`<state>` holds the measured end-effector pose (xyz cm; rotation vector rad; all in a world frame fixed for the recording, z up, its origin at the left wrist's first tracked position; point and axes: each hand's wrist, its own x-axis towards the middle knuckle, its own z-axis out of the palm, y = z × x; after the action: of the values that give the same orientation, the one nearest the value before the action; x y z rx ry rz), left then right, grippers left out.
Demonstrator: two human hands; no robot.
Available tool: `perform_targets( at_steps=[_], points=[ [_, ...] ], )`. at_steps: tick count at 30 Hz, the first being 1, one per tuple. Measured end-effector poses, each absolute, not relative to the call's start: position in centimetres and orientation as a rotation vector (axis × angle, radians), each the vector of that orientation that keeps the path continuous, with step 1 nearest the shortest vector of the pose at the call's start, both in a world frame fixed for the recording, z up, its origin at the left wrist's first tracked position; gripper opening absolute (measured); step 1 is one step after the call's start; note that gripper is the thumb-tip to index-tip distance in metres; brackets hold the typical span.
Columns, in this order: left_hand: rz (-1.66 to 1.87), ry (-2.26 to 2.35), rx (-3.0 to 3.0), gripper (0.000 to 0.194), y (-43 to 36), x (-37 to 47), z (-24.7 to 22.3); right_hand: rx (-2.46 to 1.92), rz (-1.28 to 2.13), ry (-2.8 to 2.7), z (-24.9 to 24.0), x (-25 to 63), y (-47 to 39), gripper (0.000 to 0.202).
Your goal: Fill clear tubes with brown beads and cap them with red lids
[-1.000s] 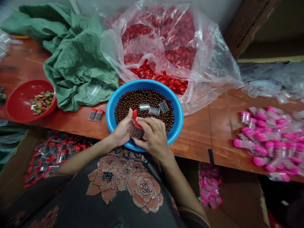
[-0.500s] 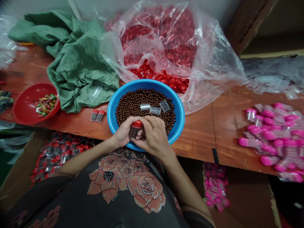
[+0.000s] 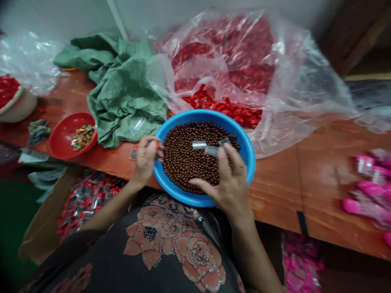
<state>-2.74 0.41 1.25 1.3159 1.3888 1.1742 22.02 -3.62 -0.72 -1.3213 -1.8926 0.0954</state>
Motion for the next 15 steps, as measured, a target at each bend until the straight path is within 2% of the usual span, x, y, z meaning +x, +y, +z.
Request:
perform_targets(
  at_steps=[3, 5, 9, 15],
  points=[
    [1.264, 1.949, 1.646, 0.026, 1.7, -8.2, -1.8, -1.502, 0.093, -1.255, -3.1, 26.4, -1.5, 0.066],
    [1.050, 2.068, 1.879, 0.028, 2.5, -10.8, -4.8, -1.629, 0.177, -1.015, -5.5, 29.5, 0.2, 0.048],
    [0.662, 1.976, 2.304, 0.024, 3.1, -13.1, -9.3, -1.747, 0.377, -1.056, -9.6, 33.3, 3.2, 0.049],
    [0.648, 1.947, 2.379, 0.023, 3.4, -15.6, -10.4, -1.671, 0.534, -1.229, -12.6, 33.5, 6.2, 0.047]
  ],
)
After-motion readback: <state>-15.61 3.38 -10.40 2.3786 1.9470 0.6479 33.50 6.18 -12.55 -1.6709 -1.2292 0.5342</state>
